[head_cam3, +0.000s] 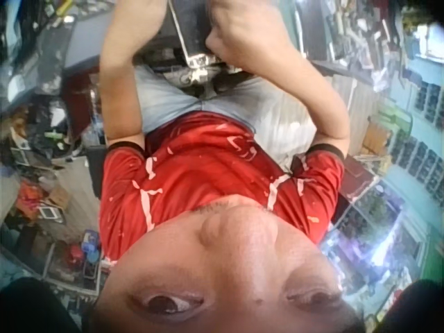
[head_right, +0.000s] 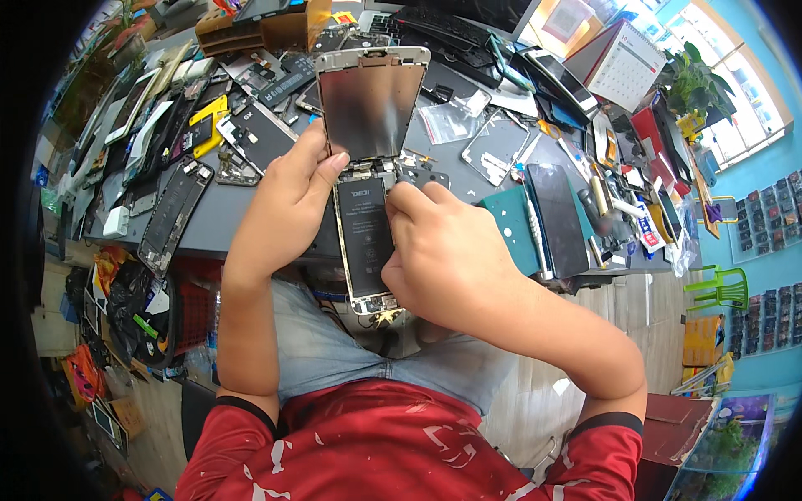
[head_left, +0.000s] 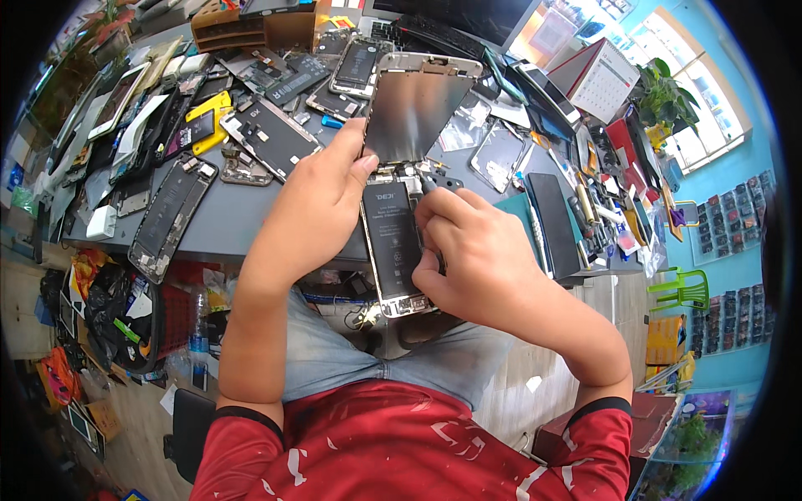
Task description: The person holds a white smartphone with a cracked screen, then uses a prying tool to separate the screen from the frame. The person continues to pry and lift the screen, exposing the internal components and battery.
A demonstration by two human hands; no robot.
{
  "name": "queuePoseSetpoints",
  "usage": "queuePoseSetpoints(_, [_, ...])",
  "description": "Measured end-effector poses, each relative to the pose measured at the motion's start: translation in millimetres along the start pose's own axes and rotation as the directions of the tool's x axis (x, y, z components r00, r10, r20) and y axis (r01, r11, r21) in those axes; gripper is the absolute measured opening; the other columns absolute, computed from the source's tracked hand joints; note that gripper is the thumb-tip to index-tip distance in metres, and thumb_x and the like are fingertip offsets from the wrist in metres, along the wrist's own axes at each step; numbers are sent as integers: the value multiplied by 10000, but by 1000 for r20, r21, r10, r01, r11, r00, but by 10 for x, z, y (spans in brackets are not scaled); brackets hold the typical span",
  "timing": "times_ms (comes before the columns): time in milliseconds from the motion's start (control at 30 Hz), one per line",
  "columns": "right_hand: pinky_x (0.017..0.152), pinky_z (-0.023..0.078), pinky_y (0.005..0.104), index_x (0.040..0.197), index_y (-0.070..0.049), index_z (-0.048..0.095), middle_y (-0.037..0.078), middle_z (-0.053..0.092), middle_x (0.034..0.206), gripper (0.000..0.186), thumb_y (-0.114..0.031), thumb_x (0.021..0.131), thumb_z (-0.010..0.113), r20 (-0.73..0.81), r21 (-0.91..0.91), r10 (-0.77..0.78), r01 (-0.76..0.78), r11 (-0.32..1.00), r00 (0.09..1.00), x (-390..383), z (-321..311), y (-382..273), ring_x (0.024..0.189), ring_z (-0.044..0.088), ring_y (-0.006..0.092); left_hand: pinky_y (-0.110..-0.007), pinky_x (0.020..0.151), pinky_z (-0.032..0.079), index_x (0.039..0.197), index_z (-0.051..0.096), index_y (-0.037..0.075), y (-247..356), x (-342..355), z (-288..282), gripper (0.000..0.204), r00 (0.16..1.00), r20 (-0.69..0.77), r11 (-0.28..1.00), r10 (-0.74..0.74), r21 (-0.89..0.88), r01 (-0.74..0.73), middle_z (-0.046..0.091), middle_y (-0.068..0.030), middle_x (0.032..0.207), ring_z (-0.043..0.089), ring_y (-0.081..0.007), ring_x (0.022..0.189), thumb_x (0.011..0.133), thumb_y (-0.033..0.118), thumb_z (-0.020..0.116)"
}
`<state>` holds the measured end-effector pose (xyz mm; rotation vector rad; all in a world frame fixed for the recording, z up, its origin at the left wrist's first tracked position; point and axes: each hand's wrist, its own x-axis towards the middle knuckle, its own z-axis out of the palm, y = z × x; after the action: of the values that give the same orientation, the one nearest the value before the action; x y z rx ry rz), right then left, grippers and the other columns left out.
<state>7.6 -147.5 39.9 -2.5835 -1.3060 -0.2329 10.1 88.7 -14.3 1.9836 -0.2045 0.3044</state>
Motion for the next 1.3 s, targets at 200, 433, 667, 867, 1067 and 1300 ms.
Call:
queuePoseSetpoints(200, [725, 655, 467, 864, -13, 701, 80, 694, 1062, 120, -84, 785, 758, -93, 65, 21, -15, 998, 995, -23, 74, 42, 903, 732, 321, -540, 849, 550, 1549, 581, -97, -17, 43, 8, 450, 998, -30, 999, 53, -3, -53, 722, -318, 967, 719, -517, 914, 1205, 193, 584])
queuePoseSetpoints(433, [743, 638, 451, 813, -43, 668, 62, 707, 1049, 150, -58, 758, 807, -201, 129, 20, 6, 992, 979, -55, 185, 109, 874, 744, 312, -555, 840, 549, 1527, 577, -99, -23, 56, 1, 425, 998, -32, 998, 54, 12, -54, 719, -332, 944, 720, -539, 923, 1192, 163, 594])
queuePoseSetpoints(667, [737, 638, 437, 818, -48, 665, 60, 714, 1052, 162, -36, 749, 811, -260, 151, -8, 49, 987, 966, -41, 217, 148, 856, 755, 309, -561, 838, 546, 1512, 571, -78, -75, 61, 19, 398, 991, -47, 992, 122, -13, -123, 716, -345, 953, 706, -568, 948, 1179, 138, 595])
queuePoseSetpoints(867, [687, 619, 407, 875, -38, 667, 74, 730, 1052, 223, 28, 735, 827, -262, 222, 14, 46, 974, 965, -142, 81, 98, 815, 756, 294, -575, 853, 543, 1494, 579, -70, -75, 68, 41, 379, 990, -58, 991, 125, -47, -128, 716, -352, 976, 710, -574, 990, 1180, 142, 585])
queuePoseSetpoints(1067, [722, 631, 395, 926, -14, 697, 101, 740, 1074, 233, 63, 759, 840, -238, 253, 11, 51, 966, 971, -337, 82, 62, 850, 778, 305, -592, 878, 549, 1502, 587, -70, -89, 62, 63, 386, 981, -86, 984, 177, -12, -178, 751, -340, 1025, 721, -574, 1034, 1182, 145, 577])
queuePoseSetpoints(1300, [709, 615, 395, 1104, -10, 807, 107, 740, 1156, 317, 37, 793, 850, -259, 161, -72, 116, 980, 963, -376, 100, 134, 882, 750, 279, -566, 879, 558, 1528, 582, -69, -134, 78, 58, 406, 987, -65, 989, 148, -7, -149, 759, -338, 1034, 730, -566, 1020, 1188, 153, 574])
